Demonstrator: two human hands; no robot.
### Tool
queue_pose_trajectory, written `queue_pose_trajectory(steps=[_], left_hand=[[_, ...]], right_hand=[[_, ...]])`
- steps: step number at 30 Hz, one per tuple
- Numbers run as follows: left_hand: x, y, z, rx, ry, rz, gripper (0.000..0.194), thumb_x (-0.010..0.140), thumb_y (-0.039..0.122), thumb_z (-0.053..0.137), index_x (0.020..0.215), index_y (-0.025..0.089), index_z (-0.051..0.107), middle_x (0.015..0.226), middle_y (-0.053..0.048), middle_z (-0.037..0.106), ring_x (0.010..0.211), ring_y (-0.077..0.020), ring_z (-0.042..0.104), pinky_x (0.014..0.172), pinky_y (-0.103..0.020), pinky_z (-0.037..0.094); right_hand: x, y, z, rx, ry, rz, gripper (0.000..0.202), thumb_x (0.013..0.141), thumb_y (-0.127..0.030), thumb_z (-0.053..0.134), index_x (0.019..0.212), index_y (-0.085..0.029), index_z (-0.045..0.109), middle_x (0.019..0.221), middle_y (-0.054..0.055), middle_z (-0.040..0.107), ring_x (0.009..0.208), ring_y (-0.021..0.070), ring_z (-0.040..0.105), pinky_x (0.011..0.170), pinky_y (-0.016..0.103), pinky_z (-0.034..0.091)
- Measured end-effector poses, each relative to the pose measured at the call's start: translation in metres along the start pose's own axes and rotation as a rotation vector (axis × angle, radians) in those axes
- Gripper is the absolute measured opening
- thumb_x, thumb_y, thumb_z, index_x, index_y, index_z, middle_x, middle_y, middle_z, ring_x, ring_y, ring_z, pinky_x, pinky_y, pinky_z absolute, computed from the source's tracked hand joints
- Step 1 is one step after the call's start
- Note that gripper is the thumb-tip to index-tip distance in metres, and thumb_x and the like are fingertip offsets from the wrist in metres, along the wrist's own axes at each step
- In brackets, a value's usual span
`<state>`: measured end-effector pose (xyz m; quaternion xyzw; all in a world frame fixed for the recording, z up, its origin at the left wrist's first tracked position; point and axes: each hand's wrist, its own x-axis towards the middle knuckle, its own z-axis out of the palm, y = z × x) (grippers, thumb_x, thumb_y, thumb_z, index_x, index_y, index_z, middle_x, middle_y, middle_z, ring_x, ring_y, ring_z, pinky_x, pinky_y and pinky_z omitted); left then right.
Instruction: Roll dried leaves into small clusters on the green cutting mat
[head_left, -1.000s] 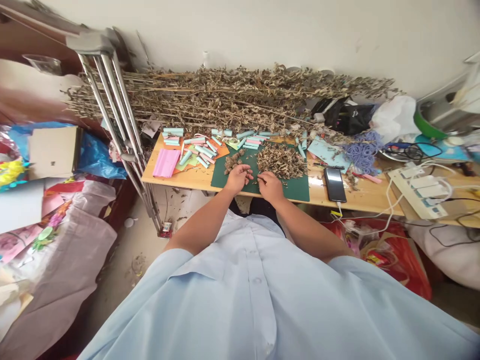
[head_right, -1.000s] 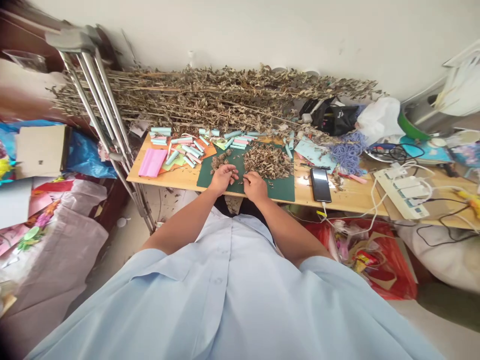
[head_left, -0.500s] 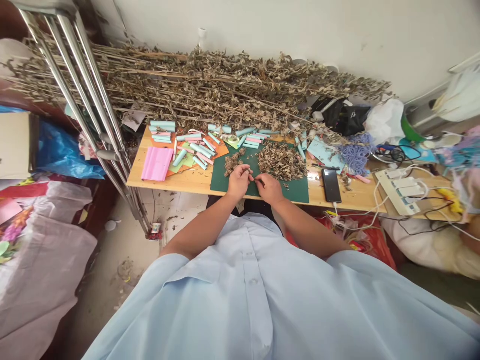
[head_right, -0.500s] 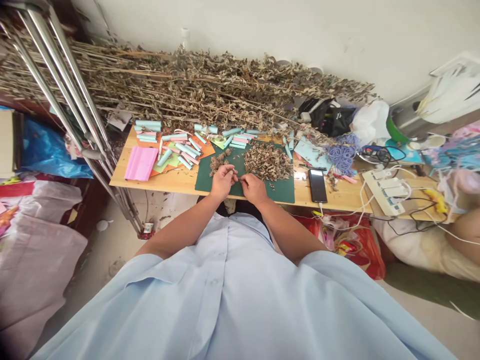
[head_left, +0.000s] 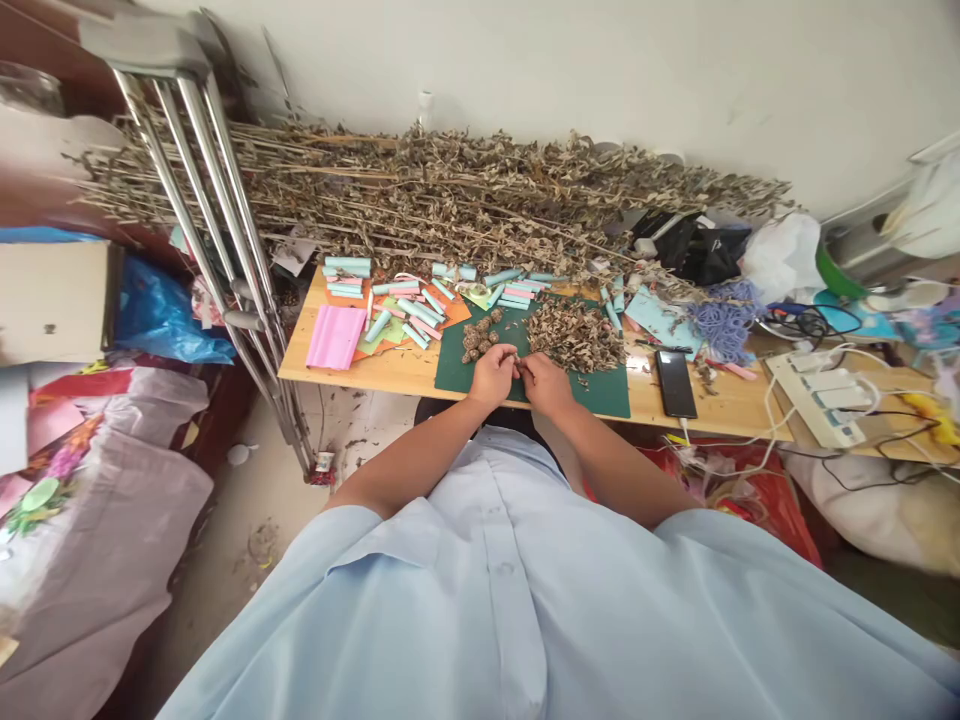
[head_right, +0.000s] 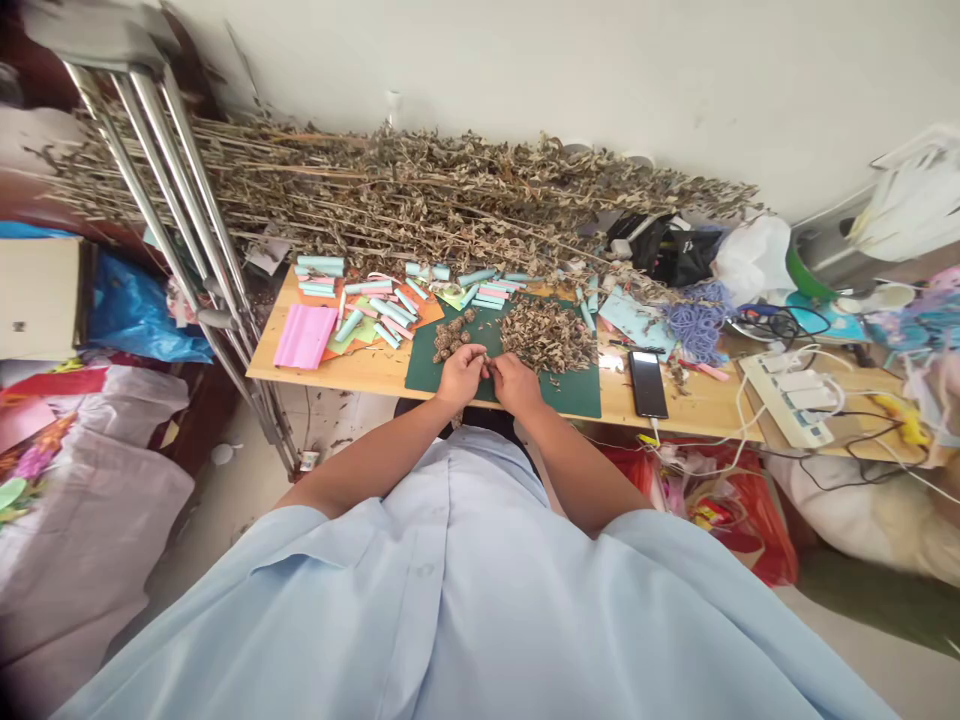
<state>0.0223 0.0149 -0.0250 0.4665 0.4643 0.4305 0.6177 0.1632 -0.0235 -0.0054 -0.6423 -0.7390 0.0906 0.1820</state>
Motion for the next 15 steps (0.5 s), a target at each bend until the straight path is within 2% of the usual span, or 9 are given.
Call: queue_pose_trajectory(steps=[3,7,11,15], left_hand=[[0.001,-0.002,0.001,-0.013,0.015,0.021,0.02,0.092,0.014,0.052,0.108,0.015,0.063,0.079,0.001,0.065,0.061,-0.007,0.058,0.069,-0.021,0.048],[0.003,-0.002,0.003,-0.031,0.061,0.038,0.019,0.091,0.013,0.051,0.107,0.014,0.062,0.087,-0.001,0.066,0.059,-0.0061,0.059,0.066,-0.021,0.049],[0.002,0.006,0.003,0.03,0.039,-0.007,0.02,0.089,0.011,0.051,0.106,0.013,0.062,0.085,-0.001,0.067,0.055,-0.006,0.058,0.061,-0.021,0.048],[-0.001,0.013,0.002,0.113,-0.014,-0.015,0.02,0.088,0.011,0.052,0.103,0.013,0.065,0.068,0.003,0.061,0.053,-0.0079,0.057,0.056,-0.02,0.045]], right_hand=[[-0.003,0.002,0.0,-0.006,-0.014,-0.034,0.021,0.098,-0.02,0.047,0.098,-0.019,0.068,0.101,0.009,0.066,0.082,0.0216,0.061,0.07,0.031,0.043],[-0.01,0.007,0.0,0.134,0.06,-0.129,0.018,0.096,-0.018,0.048,0.097,-0.02,0.066,0.098,0.008,0.066,0.089,0.0224,0.062,0.078,0.032,0.048],[-0.013,0.01,0.001,0.363,0.219,-0.181,0.016,0.098,-0.022,0.048,0.095,-0.022,0.064,0.097,0.008,0.065,0.096,0.0222,0.063,0.089,0.036,0.051],[-0.006,0.007,0.005,0.472,0.296,-0.171,0.015,0.097,-0.023,0.05,0.094,-0.022,0.064,0.107,0.01,0.067,0.106,0.0233,0.063,0.096,0.041,0.052]])
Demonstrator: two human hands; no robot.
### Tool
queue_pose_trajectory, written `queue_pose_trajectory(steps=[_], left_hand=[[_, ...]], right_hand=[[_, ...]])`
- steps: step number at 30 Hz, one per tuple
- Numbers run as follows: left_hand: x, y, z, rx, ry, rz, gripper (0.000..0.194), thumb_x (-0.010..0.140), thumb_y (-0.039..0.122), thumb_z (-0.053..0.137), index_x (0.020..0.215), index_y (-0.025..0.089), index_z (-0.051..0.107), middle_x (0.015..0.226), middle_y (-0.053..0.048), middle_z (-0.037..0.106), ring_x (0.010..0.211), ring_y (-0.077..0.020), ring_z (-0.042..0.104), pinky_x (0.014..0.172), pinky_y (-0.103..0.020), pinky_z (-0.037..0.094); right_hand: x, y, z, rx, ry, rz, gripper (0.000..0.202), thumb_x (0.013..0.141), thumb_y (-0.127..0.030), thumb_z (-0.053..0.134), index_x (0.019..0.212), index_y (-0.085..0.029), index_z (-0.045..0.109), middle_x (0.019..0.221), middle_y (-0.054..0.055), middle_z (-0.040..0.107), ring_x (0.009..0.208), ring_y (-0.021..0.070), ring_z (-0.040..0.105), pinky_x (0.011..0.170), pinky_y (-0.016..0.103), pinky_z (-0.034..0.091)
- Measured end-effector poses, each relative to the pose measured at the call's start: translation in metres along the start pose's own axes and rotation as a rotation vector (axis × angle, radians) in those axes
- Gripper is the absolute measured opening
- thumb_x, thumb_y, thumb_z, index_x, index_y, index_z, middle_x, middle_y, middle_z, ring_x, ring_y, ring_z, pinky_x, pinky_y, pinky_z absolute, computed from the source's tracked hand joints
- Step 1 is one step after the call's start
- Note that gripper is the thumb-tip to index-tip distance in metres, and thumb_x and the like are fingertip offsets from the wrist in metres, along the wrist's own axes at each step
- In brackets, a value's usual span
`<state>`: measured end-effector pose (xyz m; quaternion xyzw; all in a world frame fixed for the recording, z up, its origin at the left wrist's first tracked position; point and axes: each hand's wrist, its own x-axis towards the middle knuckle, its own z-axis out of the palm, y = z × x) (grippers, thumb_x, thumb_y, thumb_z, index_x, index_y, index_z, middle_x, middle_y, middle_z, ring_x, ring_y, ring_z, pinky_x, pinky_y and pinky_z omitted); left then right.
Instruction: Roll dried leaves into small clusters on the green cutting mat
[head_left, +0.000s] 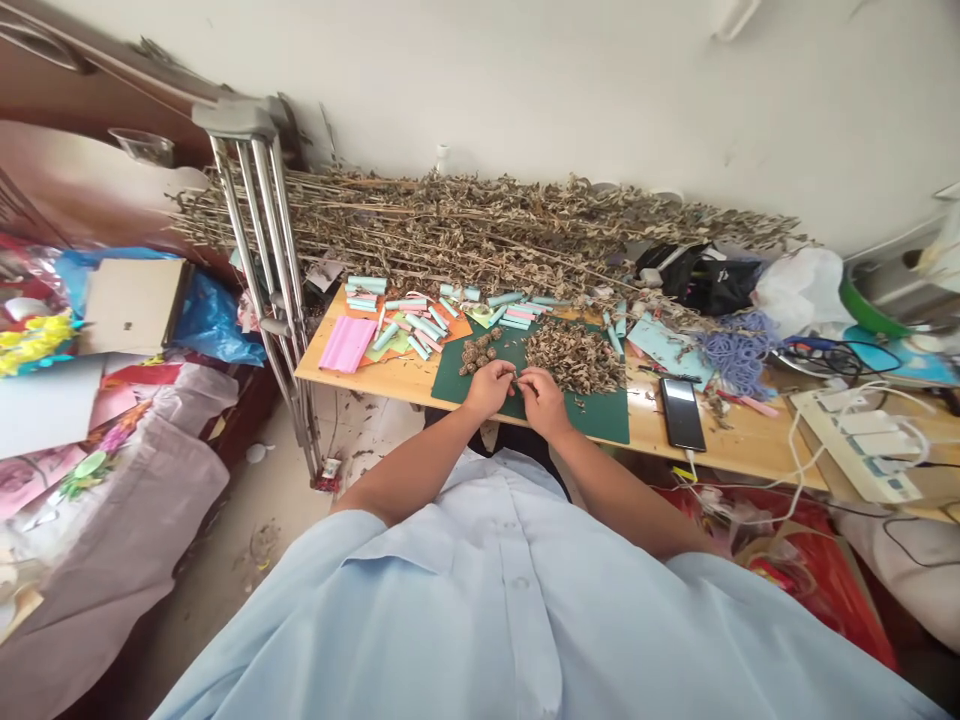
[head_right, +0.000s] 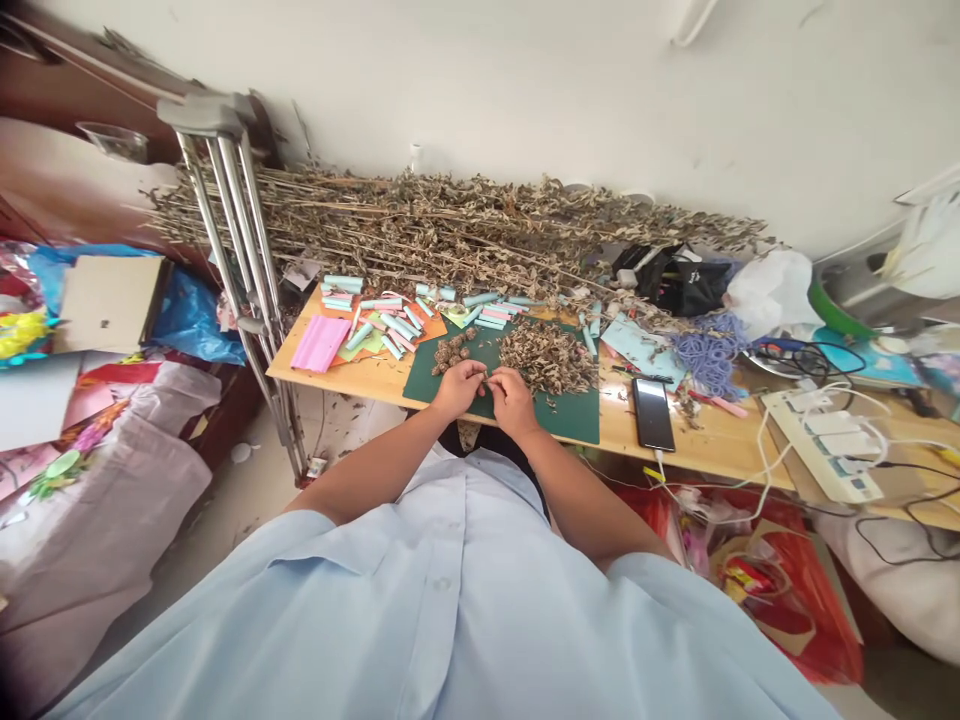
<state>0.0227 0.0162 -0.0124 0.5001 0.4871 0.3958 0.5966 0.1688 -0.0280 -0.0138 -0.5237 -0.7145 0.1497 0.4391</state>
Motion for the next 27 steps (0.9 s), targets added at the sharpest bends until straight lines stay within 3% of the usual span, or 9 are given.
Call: queue_pose_trajectory(steps=[4,7,11,16,23,27], left_hand=[[-0.003,0.001,0.001,0.114,-0.032,0.03,0.023,0.086,0.008,0.05,0.1,0.012,0.068,0.063,0.002,0.062,0.059,-0.0094,0.062,0.061,-0.019,0.048],[-0.004,0.002,0.002,0.154,-0.068,-0.01,0.029,0.09,0.01,0.048,0.109,0.012,0.069,0.063,0.002,0.063,0.057,-0.0092,0.061,0.059,-0.019,0.048],[-0.003,0.001,0.002,0.113,-0.155,-0.079,0.031,0.094,0.012,0.048,0.119,0.01,0.067,0.065,0.001,0.064,0.053,-0.0083,0.059,0.052,-0.018,0.046],[0.0,-0.004,0.002,0.037,-0.157,-0.065,0.03,0.094,0.013,0.051,0.121,0.009,0.063,0.078,-0.003,0.069,0.064,-0.0109,0.067,0.052,-0.018,0.05],[-0.002,0.002,0.003,-0.003,-0.189,-0.073,0.028,0.093,0.015,0.056,0.121,0.01,0.06,0.076,-0.001,0.067,0.069,-0.0127,0.069,0.053,-0.018,0.05],[-0.006,0.013,0.005,-0.028,-0.125,-0.107,0.015,0.093,0.014,0.056,0.107,0.011,0.059,0.068,0.001,0.064,0.063,-0.0118,0.067,0.051,-0.018,0.049]], right_hand=[[0.002,0.004,0.007,0.033,0.019,0.046,0.015,0.096,-0.022,0.051,0.092,-0.023,0.065,0.099,0.009,0.069,0.098,0.023,0.065,0.093,0.041,0.053],[0.0,0.006,0.008,0.033,0.041,0.072,0.016,0.095,-0.023,0.052,0.092,-0.022,0.067,0.098,0.009,0.071,0.096,0.0232,0.066,0.092,0.041,0.054],[-0.002,0.007,0.008,0.034,0.059,0.128,0.017,0.094,-0.025,0.053,0.094,-0.022,0.07,0.097,0.009,0.073,0.092,0.0235,0.067,0.089,0.041,0.054],[-0.001,0.008,0.007,0.069,0.099,0.29,0.018,0.092,-0.033,0.058,0.096,-0.021,0.072,0.089,0.007,0.074,0.078,0.0221,0.066,0.079,0.037,0.055],[0.002,0.007,-0.001,0.151,0.044,0.193,0.019,0.093,-0.026,0.054,0.093,-0.021,0.073,0.099,0.009,0.074,0.094,0.0228,0.069,0.092,0.04,0.055],[0.0,0.006,-0.005,0.192,0.012,0.139,0.021,0.094,-0.028,0.056,0.101,-0.02,0.075,0.106,0.011,0.073,0.1,0.0245,0.069,0.095,0.044,0.056]])
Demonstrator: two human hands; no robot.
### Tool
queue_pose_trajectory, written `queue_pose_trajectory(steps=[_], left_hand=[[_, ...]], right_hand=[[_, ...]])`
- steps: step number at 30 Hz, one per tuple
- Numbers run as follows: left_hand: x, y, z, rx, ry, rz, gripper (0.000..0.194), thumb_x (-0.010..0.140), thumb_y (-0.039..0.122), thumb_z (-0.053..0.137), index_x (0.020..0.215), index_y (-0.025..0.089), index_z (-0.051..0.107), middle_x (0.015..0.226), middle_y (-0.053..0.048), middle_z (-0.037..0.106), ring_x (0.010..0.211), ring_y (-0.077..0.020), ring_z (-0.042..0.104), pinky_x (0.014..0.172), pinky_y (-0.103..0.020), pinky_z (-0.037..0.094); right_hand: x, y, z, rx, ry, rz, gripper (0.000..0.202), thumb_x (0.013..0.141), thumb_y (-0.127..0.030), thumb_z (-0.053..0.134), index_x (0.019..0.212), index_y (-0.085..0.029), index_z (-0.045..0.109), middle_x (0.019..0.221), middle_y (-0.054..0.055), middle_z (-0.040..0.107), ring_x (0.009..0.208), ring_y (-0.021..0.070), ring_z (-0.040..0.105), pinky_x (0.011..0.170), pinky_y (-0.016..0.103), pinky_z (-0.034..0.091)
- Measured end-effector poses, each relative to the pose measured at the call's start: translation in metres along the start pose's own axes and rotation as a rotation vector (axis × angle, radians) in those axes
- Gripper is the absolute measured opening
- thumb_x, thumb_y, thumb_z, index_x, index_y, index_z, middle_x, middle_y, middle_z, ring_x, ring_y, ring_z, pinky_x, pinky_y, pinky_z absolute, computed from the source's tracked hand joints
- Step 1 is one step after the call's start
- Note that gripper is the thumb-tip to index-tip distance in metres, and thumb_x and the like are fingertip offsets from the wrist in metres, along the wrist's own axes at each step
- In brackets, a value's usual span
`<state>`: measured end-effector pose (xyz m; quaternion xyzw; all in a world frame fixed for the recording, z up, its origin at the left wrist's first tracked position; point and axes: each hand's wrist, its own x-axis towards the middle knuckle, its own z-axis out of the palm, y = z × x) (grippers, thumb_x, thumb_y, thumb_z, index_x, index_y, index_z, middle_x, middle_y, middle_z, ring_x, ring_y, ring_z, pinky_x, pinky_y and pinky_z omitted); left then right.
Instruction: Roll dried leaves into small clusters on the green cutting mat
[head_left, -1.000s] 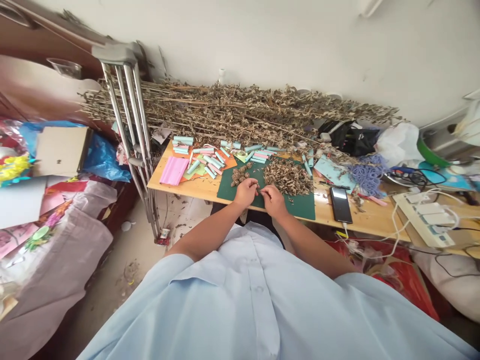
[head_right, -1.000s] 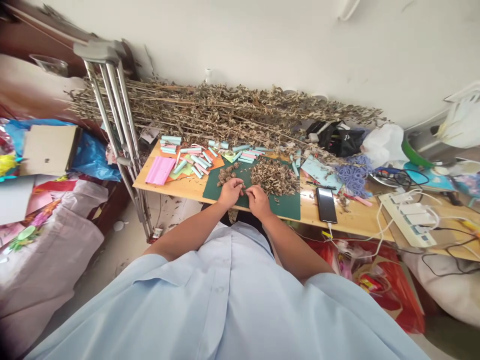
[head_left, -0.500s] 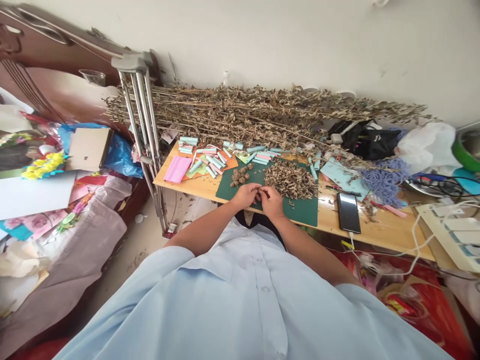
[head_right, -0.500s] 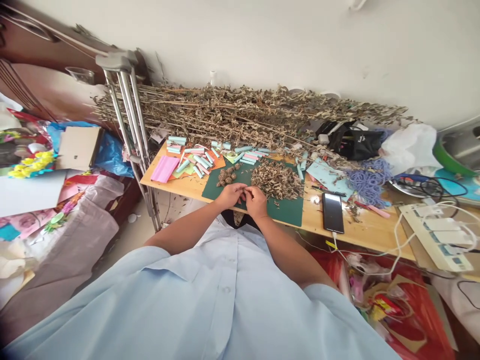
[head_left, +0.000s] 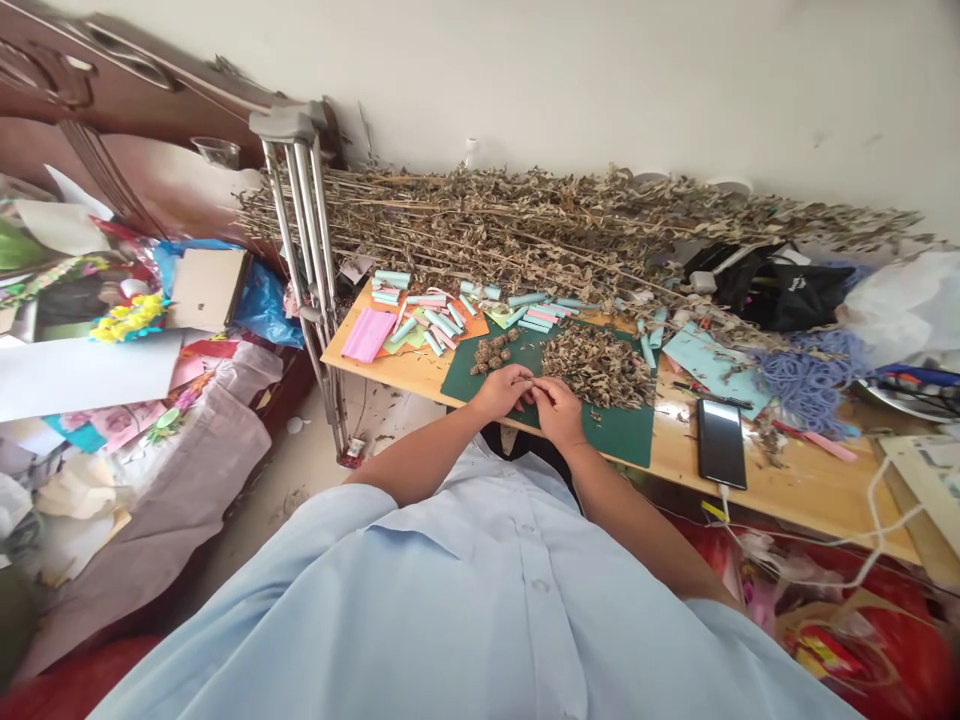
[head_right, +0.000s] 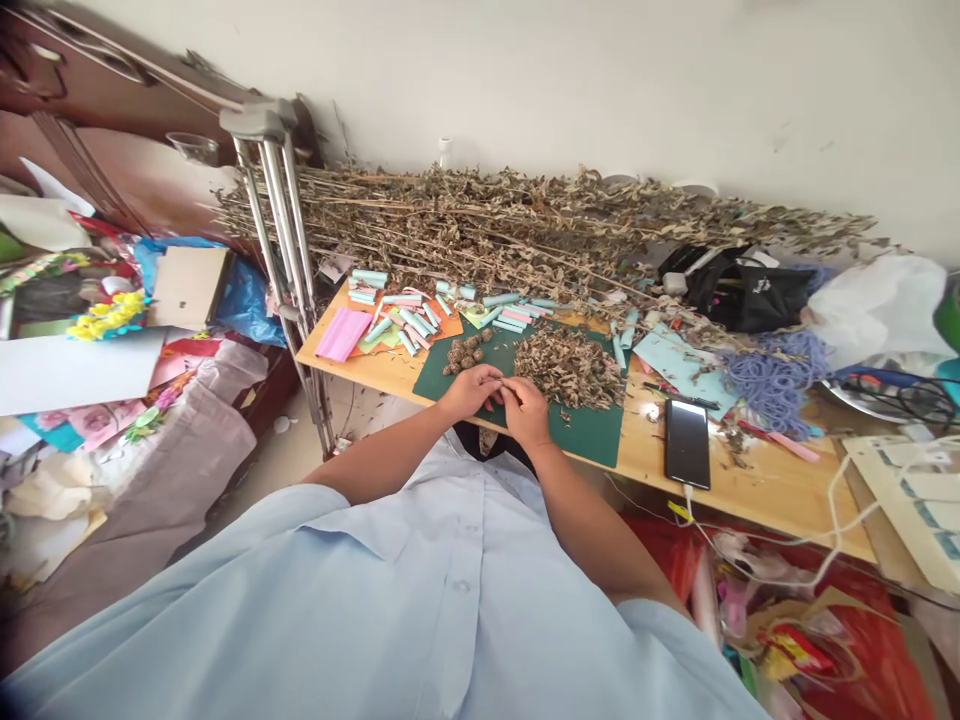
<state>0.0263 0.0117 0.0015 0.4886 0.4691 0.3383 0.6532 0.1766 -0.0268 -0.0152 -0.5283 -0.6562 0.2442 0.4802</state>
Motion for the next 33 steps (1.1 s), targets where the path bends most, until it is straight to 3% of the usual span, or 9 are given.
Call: queue_pose_trajectory(steps=[4,8,17,23,29,33], left_hand=[[-0.003,0.005,0.0,-0.039,-0.015,-0.006,0.007,0.091,0.017,0.062,0.095,0.013,0.059,0.068,0.001,0.065,0.061,-0.0114,0.066,0.049,-0.018,0.049],[-0.005,0.005,-0.004,-0.08,-0.028,-0.034,0.018,0.089,0.026,0.069,0.09,0.012,0.058,0.068,-0.001,0.068,0.062,-0.0124,0.068,0.049,-0.018,0.049],[-0.007,0.01,-0.009,-0.107,-0.073,-0.067,0.025,0.086,0.03,0.075,0.081,0.008,0.063,0.071,-0.004,0.07,0.059,-0.0102,0.067,0.051,-0.02,0.052],[-0.008,0.013,-0.012,-0.152,-0.07,-0.1,0.015,0.085,0.014,0.072,0.096,0.008,0.064,0.066,0.0,0.068,0.055,-0.0084,0.064,0.052,-0.02,0.052],[-0.009,0.011,-0.012,-0.079,-0.071,-0.076,0.004,0.084,0.01,0.069,0.085,0.008,0.065,0.064,0.001,0.065,0.054,-0.0071,0.062,0.053,-0.019,0.052],[-0.011,0.012,-0.01,0.038,-0.05,-0.054,0.006,0.082,0.006,0.061,0.081,0.011,0.064,0.058,0.005,0.06,0.05,-0.0055,0.057,0.049,-0.016,0.048]], right_hand=[[-0.003,0.001,0.0,-0.01,-0.001,0.032,0.024,0.091,-0.033,0.062,0.106,-0.02,0.075,0.109,0.012,0.072,0.089,0.023,0.069,0.082,0.041,0.06],[-0.004,0.004,0.002,-0.026,0.018,0.051,0.023,0.09,-0.035,0.063,0.101,-0.02,0.076,0.104,0.011,0.074,0.087,0.0226,0.069,0.08,0.039,0.06],[-0.006,0.01,0.002,-0.057,0.024,0.049,0.024,0.092,-0.036,0.06,0.097,-0.021,0.078,0.102,0.01,0.077,0.095,0.0253,0.072,0.093,0.044,0.058],[-0.006,0.012,0.002,-0.083,0.026,0.03,0.025,0.092,-0.039,0.061,0.096,-0.022,0.078,0.101,0.011,0.078,0.092,0.0262,0.073,0.091,0.044,0.059],[-0.011,0.011,0.005,-0.11,0.039,0.12,0.032,0.089,-0.046,0.063,0.102,-0.019,0.076,0.088,0.01,0.077,0.073,0.0231,0.071,0.076,0.039,0.059],[-0.013,0.011,0.006,-0.101,0.024,0.113,0.034,0.088,-0.047,0.064,0.103,-0.018,0.073,0.089,0.01,0.077,0.074,0.0229,0.072,0.075,0.038,0.059]])
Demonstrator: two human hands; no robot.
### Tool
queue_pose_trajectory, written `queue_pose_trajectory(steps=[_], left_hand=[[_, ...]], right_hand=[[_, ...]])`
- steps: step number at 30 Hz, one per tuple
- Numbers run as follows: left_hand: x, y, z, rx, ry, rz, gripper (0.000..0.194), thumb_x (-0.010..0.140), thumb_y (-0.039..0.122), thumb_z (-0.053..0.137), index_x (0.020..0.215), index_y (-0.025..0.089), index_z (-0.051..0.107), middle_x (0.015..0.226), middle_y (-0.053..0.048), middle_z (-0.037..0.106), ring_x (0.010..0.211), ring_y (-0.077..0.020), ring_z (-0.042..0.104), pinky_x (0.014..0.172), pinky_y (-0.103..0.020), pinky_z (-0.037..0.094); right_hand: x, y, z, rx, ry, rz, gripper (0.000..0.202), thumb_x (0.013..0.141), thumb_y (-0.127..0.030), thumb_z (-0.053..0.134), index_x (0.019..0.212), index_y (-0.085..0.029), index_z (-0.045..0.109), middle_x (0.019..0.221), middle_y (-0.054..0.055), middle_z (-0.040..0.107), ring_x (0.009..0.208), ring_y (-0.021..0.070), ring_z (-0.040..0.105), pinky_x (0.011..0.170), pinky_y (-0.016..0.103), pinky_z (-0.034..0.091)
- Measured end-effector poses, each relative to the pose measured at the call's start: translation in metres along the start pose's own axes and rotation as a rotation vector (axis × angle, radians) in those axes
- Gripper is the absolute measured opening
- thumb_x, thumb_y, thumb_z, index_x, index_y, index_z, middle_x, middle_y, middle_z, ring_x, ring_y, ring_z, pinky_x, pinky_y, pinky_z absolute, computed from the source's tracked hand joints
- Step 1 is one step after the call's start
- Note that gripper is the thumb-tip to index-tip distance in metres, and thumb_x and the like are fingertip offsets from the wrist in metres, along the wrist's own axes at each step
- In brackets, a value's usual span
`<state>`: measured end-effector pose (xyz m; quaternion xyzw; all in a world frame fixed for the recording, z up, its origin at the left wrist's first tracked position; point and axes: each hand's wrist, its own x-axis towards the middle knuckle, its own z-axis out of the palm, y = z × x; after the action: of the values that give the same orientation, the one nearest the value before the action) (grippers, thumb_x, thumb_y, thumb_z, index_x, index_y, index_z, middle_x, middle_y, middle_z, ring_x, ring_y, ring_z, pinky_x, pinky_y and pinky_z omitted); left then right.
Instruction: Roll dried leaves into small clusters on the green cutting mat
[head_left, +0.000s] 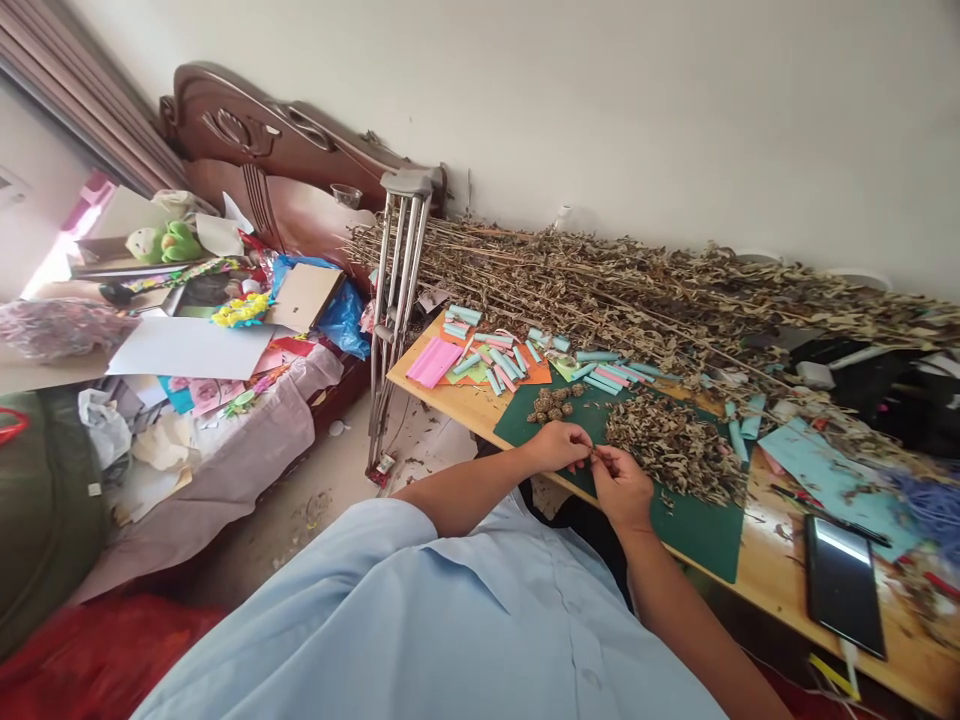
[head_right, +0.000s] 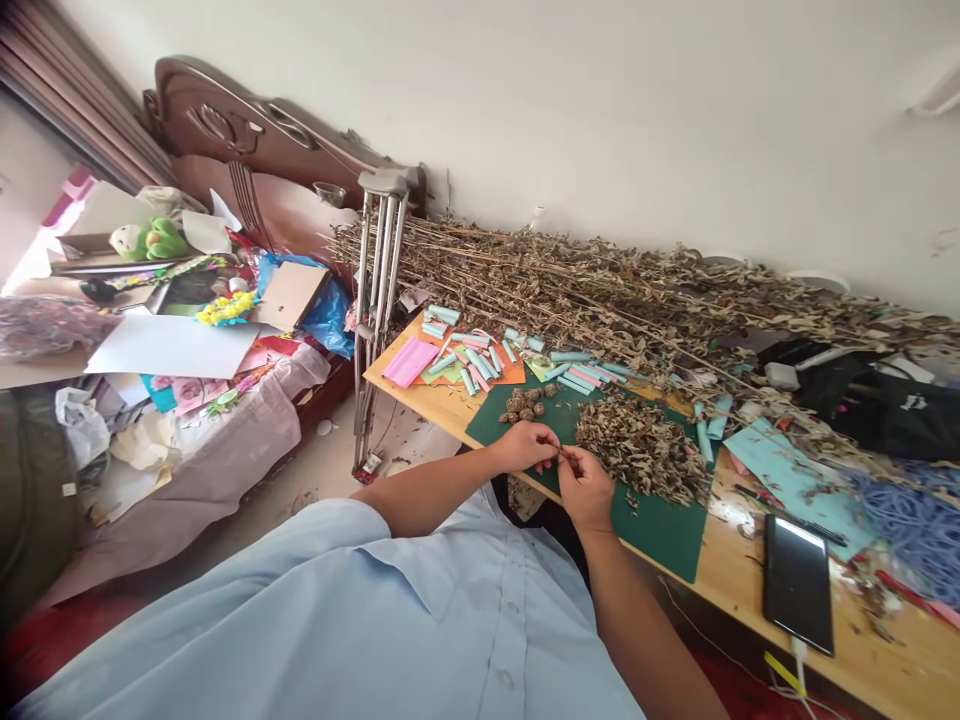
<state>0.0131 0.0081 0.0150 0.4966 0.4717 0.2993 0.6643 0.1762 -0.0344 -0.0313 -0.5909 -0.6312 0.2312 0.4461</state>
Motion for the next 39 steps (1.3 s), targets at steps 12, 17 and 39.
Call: queue_pose_trajectory(steps=[12,17,39], left_hand=[[-0.002,0.0,0.004,-0.016,0.015,-0.002,0.007,0.08,0.006,0.058,0.081,0.012,0.063,0.056,0.004,0.06,0.047,-0.0064,0.057,0.048,-0.017,0.05],[0.003,-0.009,0.004,-0.006,0.068,0.003,0.007,0.08,0.008,0.058,0.083,0.012,0.063,0.056,0.004,0.059,0.047,-0.0082,0.058,0.049,-0.019,0.05],[-0.015,-0.005,-0.008,0.818,0.187,0.434,0.027,0.089,0.014,0.053,0.102,0.015,0.077,0.102,-0.01,0.075,0.099,-0.0196,0.068,0.094,-0.029,0.053]], right_hand=[[0.002,-0.006,0.002,0.136,0.026,0.064,0.035,0.083,-0.05,0.067,0.098,-0.019,0.072,0.085,0.01,0.078,0.07,0.0223,0.073,0.069,0.037,0.063],[0.001,0.001,0.002,0.017,0.149,0.09,0.036,0.084,-0.049,0.064,0.096,-0.017,0.073,0.076,0.01,0.076,0.063,0.0224,0.07,0.065,0.036,0.06],[0.004,-0.003,0.005,-0.124,0.073,-0.323,0.023,0.094,-0.03,0.057,0.092,-0.019,0.076,0.098,0.012,0.078,0.094,0.0257,0.075,0.09,0.044,0.062]])
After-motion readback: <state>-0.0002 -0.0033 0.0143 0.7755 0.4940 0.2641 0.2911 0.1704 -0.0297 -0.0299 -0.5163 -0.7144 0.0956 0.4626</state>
